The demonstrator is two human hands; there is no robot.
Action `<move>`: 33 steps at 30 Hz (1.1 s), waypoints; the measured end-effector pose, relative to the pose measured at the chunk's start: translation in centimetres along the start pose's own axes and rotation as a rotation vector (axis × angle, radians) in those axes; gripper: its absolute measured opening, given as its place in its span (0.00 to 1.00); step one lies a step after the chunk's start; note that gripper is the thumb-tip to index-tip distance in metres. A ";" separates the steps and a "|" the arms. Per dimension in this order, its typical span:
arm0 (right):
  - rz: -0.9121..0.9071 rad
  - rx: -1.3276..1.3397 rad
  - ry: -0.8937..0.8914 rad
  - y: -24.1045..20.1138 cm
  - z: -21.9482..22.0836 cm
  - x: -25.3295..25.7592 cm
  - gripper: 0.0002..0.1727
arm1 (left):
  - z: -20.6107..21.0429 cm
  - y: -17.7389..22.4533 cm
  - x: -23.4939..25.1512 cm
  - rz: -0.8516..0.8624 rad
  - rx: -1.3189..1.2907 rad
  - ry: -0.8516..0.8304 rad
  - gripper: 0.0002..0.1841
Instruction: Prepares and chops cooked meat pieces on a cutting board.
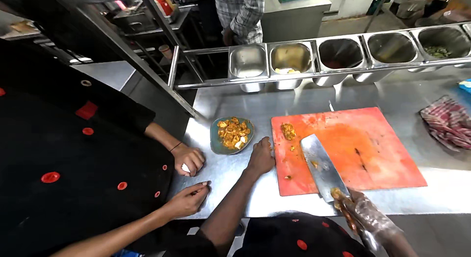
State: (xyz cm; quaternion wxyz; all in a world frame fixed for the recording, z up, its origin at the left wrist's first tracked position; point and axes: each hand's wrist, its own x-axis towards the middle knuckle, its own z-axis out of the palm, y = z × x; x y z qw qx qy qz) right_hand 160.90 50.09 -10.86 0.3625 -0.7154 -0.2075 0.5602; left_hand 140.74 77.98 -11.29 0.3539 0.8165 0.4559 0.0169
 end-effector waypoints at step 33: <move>-0.025 0.152 -0.065 0.5 5.1 0.6 0.10 | -11.6 -1.5 -2.9 -0.031 -0.822 0.459 0.31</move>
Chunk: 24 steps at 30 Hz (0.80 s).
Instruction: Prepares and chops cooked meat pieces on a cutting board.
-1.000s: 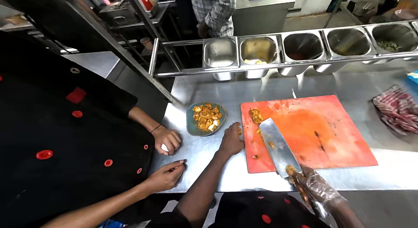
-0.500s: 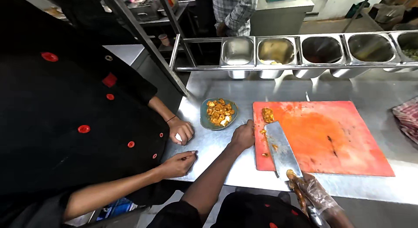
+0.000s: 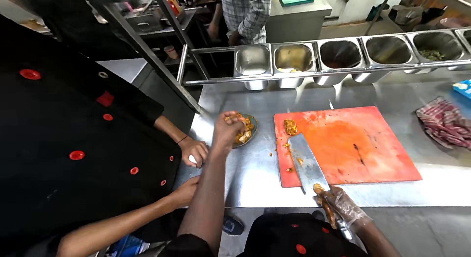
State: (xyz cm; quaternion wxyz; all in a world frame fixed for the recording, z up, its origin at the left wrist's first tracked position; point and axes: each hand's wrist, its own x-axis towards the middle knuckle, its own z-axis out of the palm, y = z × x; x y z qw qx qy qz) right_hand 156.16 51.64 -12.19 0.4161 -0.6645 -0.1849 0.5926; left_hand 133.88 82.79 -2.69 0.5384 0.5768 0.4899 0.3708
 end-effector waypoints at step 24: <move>0.009 0.049 -0.110 0.8 1.9 0.0 0.12 | 9.1 -6.3 -7.7 0.094 0.796 -0.535 0.41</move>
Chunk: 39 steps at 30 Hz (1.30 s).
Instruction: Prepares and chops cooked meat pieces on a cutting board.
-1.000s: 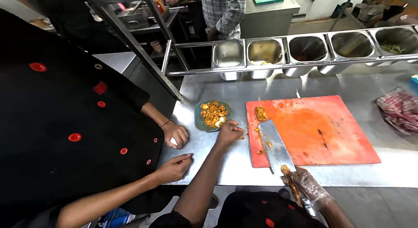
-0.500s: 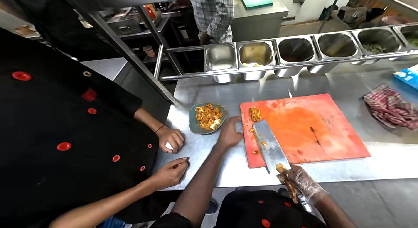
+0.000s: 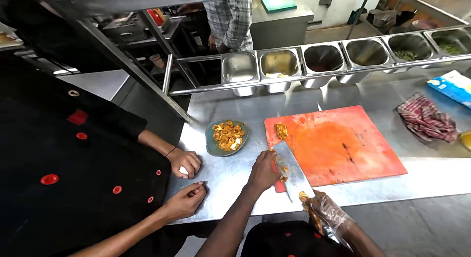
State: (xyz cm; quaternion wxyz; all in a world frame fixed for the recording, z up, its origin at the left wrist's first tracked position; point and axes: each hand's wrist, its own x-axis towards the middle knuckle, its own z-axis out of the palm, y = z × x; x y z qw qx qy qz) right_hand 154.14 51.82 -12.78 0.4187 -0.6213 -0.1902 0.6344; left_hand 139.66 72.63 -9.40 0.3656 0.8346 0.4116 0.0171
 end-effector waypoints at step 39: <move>-0.214 -0.167 0.507 -9.9 -2.2 -1.3 0.14 | -2.1 -0.6 3.1 0.114 -0.381 0.237 0.32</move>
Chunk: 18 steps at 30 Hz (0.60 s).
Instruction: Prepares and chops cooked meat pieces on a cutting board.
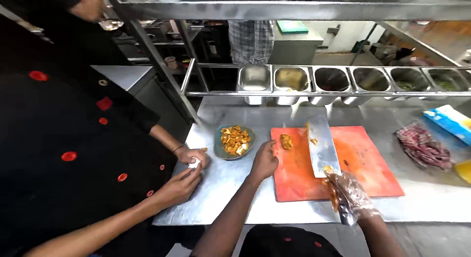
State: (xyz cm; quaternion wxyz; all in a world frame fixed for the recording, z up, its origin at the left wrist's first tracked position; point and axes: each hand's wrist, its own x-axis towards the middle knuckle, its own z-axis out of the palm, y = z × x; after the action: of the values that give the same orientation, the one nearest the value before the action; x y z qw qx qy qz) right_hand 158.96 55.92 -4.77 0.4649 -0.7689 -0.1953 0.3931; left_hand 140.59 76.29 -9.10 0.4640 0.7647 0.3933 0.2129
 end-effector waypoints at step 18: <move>-0.187 -0.852 0.061 -1.7 1.3 -1.5 0.23 | 0.4 -0.1 6.1 0.063 0.208 -0.030 0.55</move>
State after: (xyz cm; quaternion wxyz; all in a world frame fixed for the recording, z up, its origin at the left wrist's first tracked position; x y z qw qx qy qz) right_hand 157.11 56.48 -3.05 0.1453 -0.8824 -0.3948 0.2106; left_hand 144.49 81.02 -9.66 0.3812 0.8236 0.3822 0.1741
